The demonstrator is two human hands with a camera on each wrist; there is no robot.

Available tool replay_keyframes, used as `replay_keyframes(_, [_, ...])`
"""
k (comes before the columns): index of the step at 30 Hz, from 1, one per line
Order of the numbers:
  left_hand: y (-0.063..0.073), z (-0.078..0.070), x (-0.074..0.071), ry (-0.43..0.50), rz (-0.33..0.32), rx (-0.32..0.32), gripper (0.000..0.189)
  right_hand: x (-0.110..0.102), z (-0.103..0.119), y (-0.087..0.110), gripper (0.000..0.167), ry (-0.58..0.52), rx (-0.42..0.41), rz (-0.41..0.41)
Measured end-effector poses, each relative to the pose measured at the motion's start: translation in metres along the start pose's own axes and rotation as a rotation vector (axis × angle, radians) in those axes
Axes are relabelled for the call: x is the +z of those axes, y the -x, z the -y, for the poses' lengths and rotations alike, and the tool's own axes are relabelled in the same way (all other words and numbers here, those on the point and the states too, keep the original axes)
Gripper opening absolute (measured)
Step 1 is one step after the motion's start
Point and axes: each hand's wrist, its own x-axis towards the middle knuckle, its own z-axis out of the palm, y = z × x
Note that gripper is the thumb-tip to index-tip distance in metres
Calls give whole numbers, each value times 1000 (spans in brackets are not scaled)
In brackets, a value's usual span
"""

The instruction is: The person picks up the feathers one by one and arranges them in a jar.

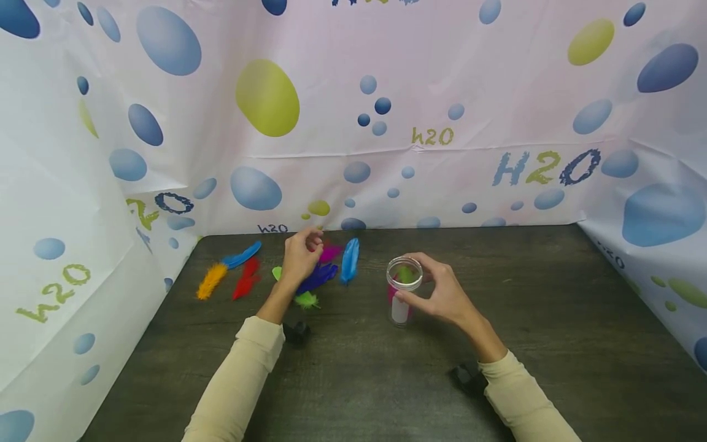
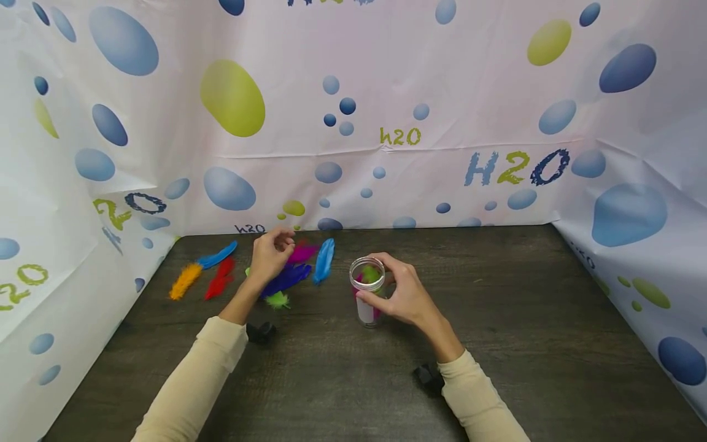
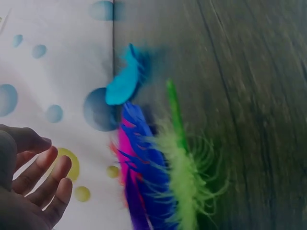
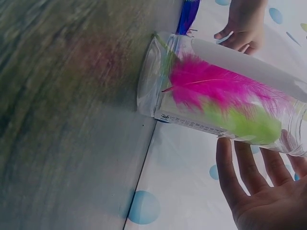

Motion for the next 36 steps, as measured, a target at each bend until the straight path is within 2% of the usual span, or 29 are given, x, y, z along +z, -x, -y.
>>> replay_keyframes(4, [-6,7,6,-109,65,-55,23,-1,-2,0,55,7,0,-3])
replay_keyframes(7, [-8,11,11,-186,112,-74,22,-1,-4,0,55,6,2,0])
replay_keyframes(14, [-16,13,23,-311,185,-12,25,-2,-3,0,55,0,8,1])
replay_keyframes(19, [-19,13,31,-389,198,-3,29,0,-5,0,55,-1,3,5])
replay_keyframes(28, [-24,13,40,-466,231,-14,30,-1,-3,-1,55,-18,-1,9])
replay_keyframes(34, [-28,13,43,-478,250,-25,27,-2,-5,-2,56,-16,-6,7])
replay_keyframes(36, [-31,19,45,-485,248,-13,26,-3,-5,-2,56,-14,-7,6])
